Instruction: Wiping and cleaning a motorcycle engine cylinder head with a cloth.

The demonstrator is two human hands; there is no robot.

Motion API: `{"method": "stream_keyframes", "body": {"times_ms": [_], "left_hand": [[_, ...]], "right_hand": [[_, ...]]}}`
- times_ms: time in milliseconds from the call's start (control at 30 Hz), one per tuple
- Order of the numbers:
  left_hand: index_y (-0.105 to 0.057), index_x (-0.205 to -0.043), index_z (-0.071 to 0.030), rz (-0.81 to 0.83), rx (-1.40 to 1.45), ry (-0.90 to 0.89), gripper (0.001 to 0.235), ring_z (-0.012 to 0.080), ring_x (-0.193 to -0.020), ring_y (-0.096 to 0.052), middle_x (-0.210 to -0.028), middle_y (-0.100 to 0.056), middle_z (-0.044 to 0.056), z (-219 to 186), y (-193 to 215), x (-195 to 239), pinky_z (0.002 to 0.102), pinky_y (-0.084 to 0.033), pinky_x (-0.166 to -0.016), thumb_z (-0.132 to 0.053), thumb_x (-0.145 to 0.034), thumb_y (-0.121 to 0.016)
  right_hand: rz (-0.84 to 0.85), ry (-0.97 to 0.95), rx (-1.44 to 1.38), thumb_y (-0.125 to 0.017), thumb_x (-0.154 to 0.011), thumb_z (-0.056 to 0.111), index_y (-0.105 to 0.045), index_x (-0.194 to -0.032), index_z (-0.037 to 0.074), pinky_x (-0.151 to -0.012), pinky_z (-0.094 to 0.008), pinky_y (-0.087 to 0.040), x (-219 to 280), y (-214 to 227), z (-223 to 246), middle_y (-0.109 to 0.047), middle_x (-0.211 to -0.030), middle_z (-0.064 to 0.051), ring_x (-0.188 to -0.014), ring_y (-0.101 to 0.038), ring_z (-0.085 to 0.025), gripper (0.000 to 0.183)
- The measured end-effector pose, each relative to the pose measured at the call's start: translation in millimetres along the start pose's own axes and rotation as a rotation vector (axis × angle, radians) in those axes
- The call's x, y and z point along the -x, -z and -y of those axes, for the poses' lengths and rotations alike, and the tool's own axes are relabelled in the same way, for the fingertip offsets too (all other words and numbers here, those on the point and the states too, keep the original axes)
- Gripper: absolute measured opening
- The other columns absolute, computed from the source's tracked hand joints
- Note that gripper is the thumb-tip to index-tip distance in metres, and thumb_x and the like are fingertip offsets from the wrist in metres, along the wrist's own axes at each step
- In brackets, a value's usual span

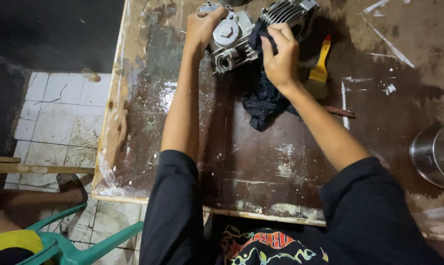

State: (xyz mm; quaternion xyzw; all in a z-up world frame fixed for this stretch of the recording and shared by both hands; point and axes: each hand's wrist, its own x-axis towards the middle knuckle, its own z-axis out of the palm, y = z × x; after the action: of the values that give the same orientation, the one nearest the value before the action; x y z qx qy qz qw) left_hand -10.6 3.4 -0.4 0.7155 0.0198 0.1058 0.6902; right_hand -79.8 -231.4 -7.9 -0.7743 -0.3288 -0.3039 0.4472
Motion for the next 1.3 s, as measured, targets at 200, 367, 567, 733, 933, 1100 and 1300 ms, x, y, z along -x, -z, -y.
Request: {"method": "stream_keyframes", "body": {"times_ms": [200,367,567,733,933,1100,1300], "left_hand": [[-0.082,-0.092,0.002,-0.001,0.051,0.018,0.034,0.0125,-0.073,-0.074,-0.085,-0.081,0.007,14,1,-9,0.027,-0.059,-0.065,-0.03,-0.081,-0.077],[-0.082,-0.094,0.003,-0.04,0.066,0.023,0.034,0.0138,-0.078,-0.076,-0.09,-0.082,0.008,20,4,-13,0.028,-0.06,-0.071,-0.029,-0.081,-0.078],[-0.083,-0.094,0.003,-0.039,0.064,0.059,0.036,0.0147,-0.076,-0.075,-0.089,-0.082,0.009,22,6,-13,0.029,-0.059,-0.069,-0.031,-0.082,-0.077],[-0.083,-0.093,0.003,-0.022,-0.04,-0.011,0.039,0.0124,-0.074,-0.069,-0.086,-0.08,0.008,17,4,-13,0.028,-0.055,-0.068,-0.033,-0.083,-0.077],[-0.084,-0.095,0.002,-0.077,-0.098,-0.026,0.043,0.0128,-0.08,-0.072,-0.088,-0.082,0.007,9,10,3,0.027,-0.056,-0.073,-0.039,-0.081,-0.076],[-0.084,-0.097,-0.001,-0.223,-0.105,0.05,0.048,0.014,-0.081,-0.074,-0.089,-0.082,0.007,34,24,-4,0.028,-0.056,-0.076,-0.046,-0.081,-0.075],[-0.084,-0.092,-0.001,-0.324,-0.118,0.028,0.045,0.0156,-0.079,-0.075,-0.089,-0.083,0.009,29,14,6,0.029,-0.057,-0.077,-0.044,-0.081,-0.074]], "right_hand": [[-0.092,0.171,0.232,-0.075,-0.086,-0.009,-0.07,-0.11,-0.008,-0.092,-0.041,-0.051,-11,-11,44,-0.062,-0.108,-0.015,-0.107,-0.057,-0.03,0.025],[0.021,0.166,0.196,-0.076,-0.091,-0.008,-0.072,-0.11,-0.005,-0.088,-0.039,-0.05,-14,-21,33,-0.062,-0.105,-0.011,-0.102,-0.055,-0.028,0.019],[0.239,0.208,0.068,-0.067,-0.094,-0.005,-0.071,-0.111,-0.005,-0.095,-0.039,-0.05,-26,-25,39,-0.064,-0.111,-0.014,-0.108,-0.057,-0.029,0.017],[0.477,0.259,0.177,-0.065,-0.095,0.001,-0.07,-0.091,-0.005,-0.089,-0.042,-0.05,-36,-29,65,-0.067,-0.09,-0.016,-0.094,-0.056,-0.03,0.009],[0.258,0.252,0.045,-0.055,-0.101,-0.006,-0.069,-0.116,-0.004,-0.085,-0.037,-0.054,-16,-21,35,-0.072,-0.109,-0.016,-0.094,-0.063,-0.025,0.021],[0.109,-0.099,0.015,-0.054,-0.107,0.0,-0.065,-0.117,-0.003,-0.075,-0.038,-0.053,-31,6,31,-0.068,-0.096,-0.018,-0.083,-0.067,-0.029,0.015],[-0.009,-0.065,-0.052,-0.054,-0.108,0.0,-0.063,-0.118,-0.005,-0.084,-0.04,-0.054,-35,-2,13,-0.067,-0.106,-0.019,-0.097,-0.069,-0.031,0.014]]}}
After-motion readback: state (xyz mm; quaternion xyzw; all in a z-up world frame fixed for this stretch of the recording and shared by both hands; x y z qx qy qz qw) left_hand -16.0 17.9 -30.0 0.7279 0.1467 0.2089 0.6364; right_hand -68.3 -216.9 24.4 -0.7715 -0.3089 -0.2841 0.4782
